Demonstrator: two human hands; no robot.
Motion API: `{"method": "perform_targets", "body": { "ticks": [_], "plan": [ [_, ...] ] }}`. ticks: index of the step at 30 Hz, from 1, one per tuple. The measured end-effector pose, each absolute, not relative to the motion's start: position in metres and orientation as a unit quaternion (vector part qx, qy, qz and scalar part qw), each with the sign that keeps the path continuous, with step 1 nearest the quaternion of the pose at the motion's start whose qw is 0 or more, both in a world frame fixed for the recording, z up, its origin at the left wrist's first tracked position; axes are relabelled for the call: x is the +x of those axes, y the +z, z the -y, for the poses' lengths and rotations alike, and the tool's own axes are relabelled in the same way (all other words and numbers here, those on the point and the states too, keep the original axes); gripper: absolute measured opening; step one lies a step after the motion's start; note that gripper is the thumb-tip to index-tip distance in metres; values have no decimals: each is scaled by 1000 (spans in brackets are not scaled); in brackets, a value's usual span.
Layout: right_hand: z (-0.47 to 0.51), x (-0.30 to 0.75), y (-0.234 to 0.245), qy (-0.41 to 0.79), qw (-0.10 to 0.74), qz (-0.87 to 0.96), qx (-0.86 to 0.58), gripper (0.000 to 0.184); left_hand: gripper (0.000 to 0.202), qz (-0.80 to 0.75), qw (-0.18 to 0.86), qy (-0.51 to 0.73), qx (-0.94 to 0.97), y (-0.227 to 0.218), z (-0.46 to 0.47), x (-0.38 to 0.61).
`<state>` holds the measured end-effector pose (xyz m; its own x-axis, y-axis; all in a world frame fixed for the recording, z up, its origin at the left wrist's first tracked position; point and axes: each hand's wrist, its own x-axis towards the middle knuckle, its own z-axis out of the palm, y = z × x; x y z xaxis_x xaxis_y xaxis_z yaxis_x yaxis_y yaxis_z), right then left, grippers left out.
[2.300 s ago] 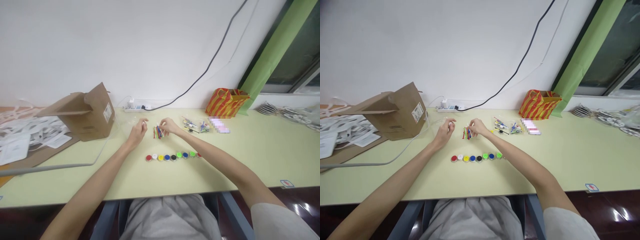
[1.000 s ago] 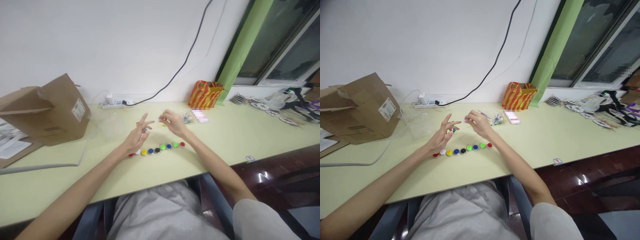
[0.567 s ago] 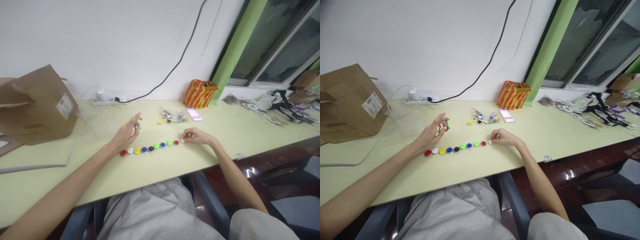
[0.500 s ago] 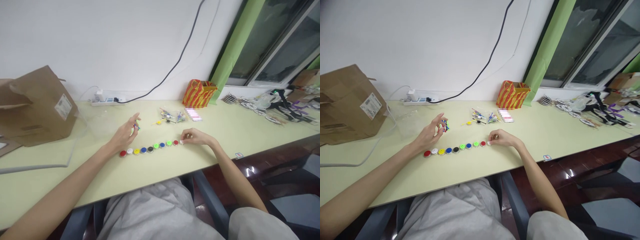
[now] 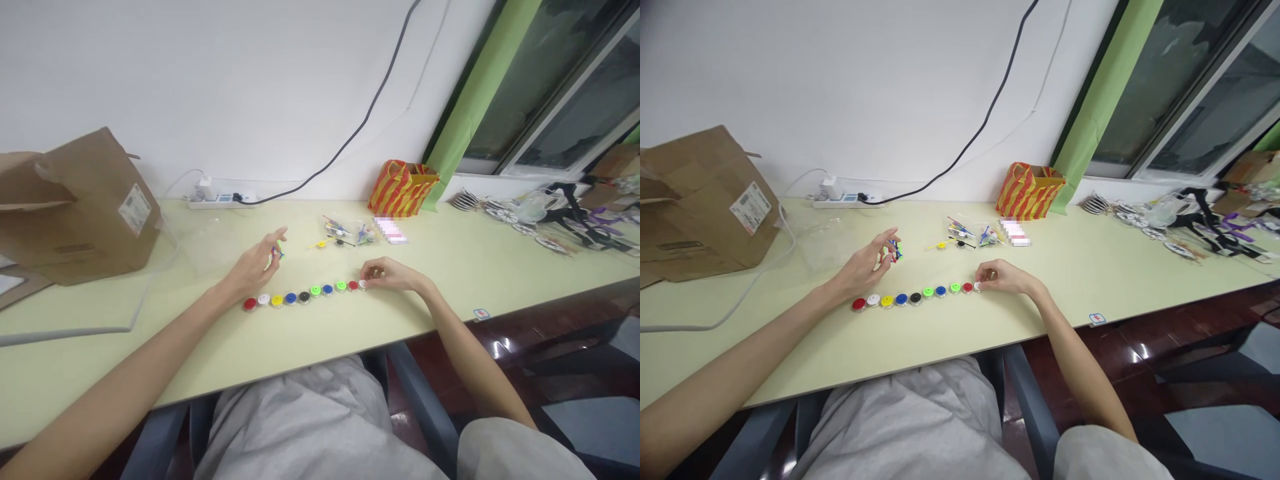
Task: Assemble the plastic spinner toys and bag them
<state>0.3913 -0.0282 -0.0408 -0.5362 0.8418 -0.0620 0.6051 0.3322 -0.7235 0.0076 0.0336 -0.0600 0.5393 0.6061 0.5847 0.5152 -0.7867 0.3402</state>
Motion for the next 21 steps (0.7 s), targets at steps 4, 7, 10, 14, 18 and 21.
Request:
{"method": "perform_targets", "body": {
  "ticks": [4, 7, 10, 14, 18, 21],
  "plan": [
    [29, 389, -40, 366, 166, 798, -448, 31, 64, -318, 59, 356, 877, -58, -32, 9],
    [28, 389, -40, 371, 166, 800, -441, 30, 63, -321, 61, 352, 877, -58, -32, 9],
    [28, 389, -41, 372, 167, 801, -438, 29, 62, -324, 64, 347, 877, -59, -32, 9],
    [27, 387, -40, 369, 171, 797, -446, 31, 63, -323, 61, 344, 880, -59, -32, 9],
    [26, 384, -40, 367, 166, 799, -447, 32, 62, -319, 59, 342, 882, -58, -31, 9],
    [25, 385, -40, 367, 156, 803, -442, 31, 61, -318, 57, 340, 883, -58, -31, 9]
  ]
}}
